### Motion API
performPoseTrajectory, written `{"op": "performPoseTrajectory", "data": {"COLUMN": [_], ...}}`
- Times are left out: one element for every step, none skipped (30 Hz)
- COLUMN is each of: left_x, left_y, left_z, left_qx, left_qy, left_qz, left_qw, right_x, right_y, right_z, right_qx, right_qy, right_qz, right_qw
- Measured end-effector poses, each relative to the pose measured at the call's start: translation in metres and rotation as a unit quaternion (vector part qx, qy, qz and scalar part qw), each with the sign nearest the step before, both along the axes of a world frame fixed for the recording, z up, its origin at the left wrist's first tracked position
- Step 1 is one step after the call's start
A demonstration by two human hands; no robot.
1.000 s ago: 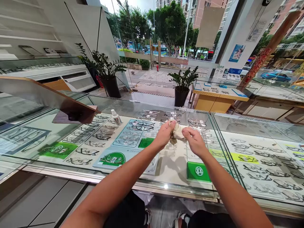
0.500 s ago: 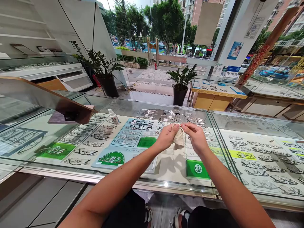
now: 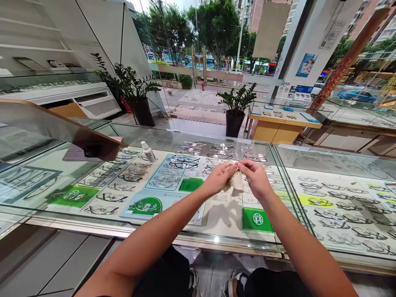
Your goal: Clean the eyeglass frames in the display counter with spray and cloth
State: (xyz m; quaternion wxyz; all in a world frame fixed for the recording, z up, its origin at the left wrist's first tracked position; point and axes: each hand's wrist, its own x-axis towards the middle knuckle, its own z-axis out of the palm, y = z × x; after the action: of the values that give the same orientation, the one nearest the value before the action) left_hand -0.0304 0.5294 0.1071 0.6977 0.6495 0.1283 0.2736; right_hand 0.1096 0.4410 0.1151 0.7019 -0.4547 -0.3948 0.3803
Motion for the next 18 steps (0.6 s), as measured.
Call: {"op": "performPoseTrajectory", "data": {"left_x": [0.001, 0.001, 0.002, 0.002, 0.002, 0.001, 0.001, 0.0, -0.001, -0.003, -0.004, -0.005, -0.006, -0.007, -0.008, -0.008, -0.008, -0.008], "left_y": [0.0, 0.001, 0.002, 0.003, 0.005, 0.007, 0.009, 0.012, 0.014, 0.016, 0.018, 0.019, 0.02, 0.02, 0.021, 0.021, 0.021, 0.021], "left_z": [-0.001, -0.001, -0.001, -0.001, -0.001, -0.001, -0.001, 0.0, 0.002, 0.003, 0.005, 0.007, 0.009, 0.01, 0.011, 0.012, 0.013, 0.014], "left_qx": [-0.005, -0.014, -0.025, -0.037, -0.049, -0.06, -0.07, -0.08, -0.092, -0.106, -0.119, -0.13, -0.137, -0.138, -0.135, -0.128, -0.116, -0.099], "left_qy": [0.001, 0.002, 0.003, 0.003, 0.004, 0.004, 0.005, 0.004, 0.0, -0.005, -0.012, -0.022, -0.032, -0.044, -0.056, -0.068, -0.078, -0.087], "left_qz": [0.005, 0.004, 0.0, -0.001, 0.001, 0.007, 0.014, 0.019, 0.02, 0.016, 0.011, 0.009, 0.011, 0.016, 0.022, 0.029, 0.035, 0.042], "left_qw": [1.0, 1.0, 1.0, 0.999, 0.999, 0.998, 0.997, 0.997, 0.996, 0.994, 0.993, 0.991, 0.99, 0.989, 0.989, 0.989, 0.989, 0.99], "right_x": [0.0, 0.001, 0.002, 0.003, 0.005, 0.007, 0.01, 0.012, 0.014, 0.016, 0.017, 0.018, 0.018, 0.018, 0.018, 0.018, 0.017, 0.016], "right_y": [0.0, -0.001, -0.002, -0.003, -0.004, -0.005, -0.005, -0.006, -0.006, -0.007, -0.007, -0.007, -0.007, -0.007, -0.007, -0.007, -0.007, -0.007], "right_z": [0.001, 0.002, 0.004, 0.007, 0.009, 0.012, 0.015, 0.017, 0.02, 0.022, 0.023, 0.024, 0.024, 0.025, 0.025, 0.024, 0.024, 0.023], "right_qx": [-0.004, -0.01, -0.016, -0.021, -0.022, -0.02, -0.013, -0.005, 0.003, 0.009, 0.015, 0.019, 0.024, 0.028, 0.032, 0.035, 0.034, 0.032], "right_qy": [0.01, 0.024, 0.04, 0.055, 0.069, 0.079, 0.085, 0.088, 0.088, 0.085, 0.08, 0.071, 0.062, 0.052, 0.043, 0.035, 0.027, 0.019], "right_qz": [-0.002, -0.005, -0.009, -0.014, -0.021, -0.031, -0.043, -0.054, -0.065, -0.074, -0.081, -0.086, -0.09, -0.094, -0.097, -0.099, -0.101, -0.104], "right_qw": [1.0, 1.0, 0.999, 0.998, 0.997, 0.996, 0.995, 0.995, 0.994, 0.994, 0.993, 0.994, 0.994, 0.994, 0.994, 0.994, 0.994, 0.994]}}
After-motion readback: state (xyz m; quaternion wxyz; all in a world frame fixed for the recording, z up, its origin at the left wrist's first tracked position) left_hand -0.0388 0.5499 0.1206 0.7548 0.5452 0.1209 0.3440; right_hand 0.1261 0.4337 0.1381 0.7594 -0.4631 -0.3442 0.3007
